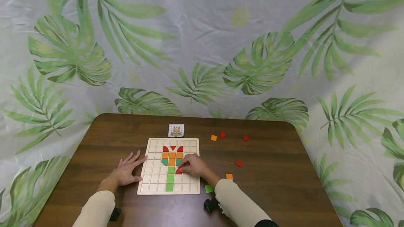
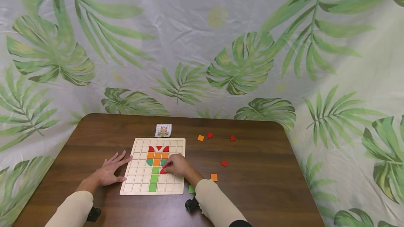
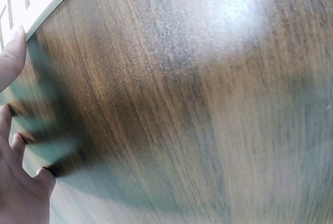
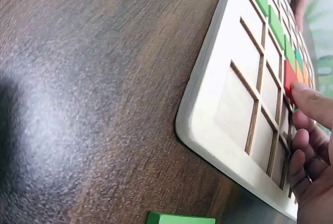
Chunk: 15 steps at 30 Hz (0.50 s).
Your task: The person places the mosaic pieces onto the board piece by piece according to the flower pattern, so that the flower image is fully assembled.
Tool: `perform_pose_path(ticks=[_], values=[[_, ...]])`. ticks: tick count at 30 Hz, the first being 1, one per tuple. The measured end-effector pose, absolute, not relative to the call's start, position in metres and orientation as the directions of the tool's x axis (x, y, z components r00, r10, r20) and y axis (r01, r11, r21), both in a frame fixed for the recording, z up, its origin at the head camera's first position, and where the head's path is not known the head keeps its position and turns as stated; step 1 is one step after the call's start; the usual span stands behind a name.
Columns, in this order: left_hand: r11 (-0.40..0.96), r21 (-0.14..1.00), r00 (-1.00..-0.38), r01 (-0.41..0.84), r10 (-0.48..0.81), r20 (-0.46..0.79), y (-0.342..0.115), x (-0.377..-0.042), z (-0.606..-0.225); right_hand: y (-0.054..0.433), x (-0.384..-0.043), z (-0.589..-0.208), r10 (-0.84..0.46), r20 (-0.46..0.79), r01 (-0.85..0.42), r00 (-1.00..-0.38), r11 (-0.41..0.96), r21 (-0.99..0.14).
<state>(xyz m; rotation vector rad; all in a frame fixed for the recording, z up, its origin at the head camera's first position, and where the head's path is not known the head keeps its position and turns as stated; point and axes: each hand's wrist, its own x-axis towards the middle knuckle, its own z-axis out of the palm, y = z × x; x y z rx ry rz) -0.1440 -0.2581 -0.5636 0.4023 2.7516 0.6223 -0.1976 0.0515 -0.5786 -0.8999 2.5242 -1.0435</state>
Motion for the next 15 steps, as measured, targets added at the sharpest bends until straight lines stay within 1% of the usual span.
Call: perform_pose_path(ticks=[6,9,15], values=[[0.867,0.456,-0.92,0.201,0.327,-0.216,-0.2583,-0.1441,-0.5644,0.0528,-0.1968,-0.5769,-0.655,-0.002,-0.484,-0.755,0.56,-0.672],[0.866,0.457,-0.919,0.204,0.33,-0.215,-0.2585,-0.1445,-0.5646,0.0531,-0.1968,-0.5765,-0.657,-0.013,-0.485,-0.753,0.569,-0.664],[0.861,0.463,-0.918,0.21,0.336,-0.209,-0.259,-0.1449,-0.5636,0.0535,-0.1966,-0.5774,-0.656,-0.006,-0.479,-0.755,0.558,-0.678]])
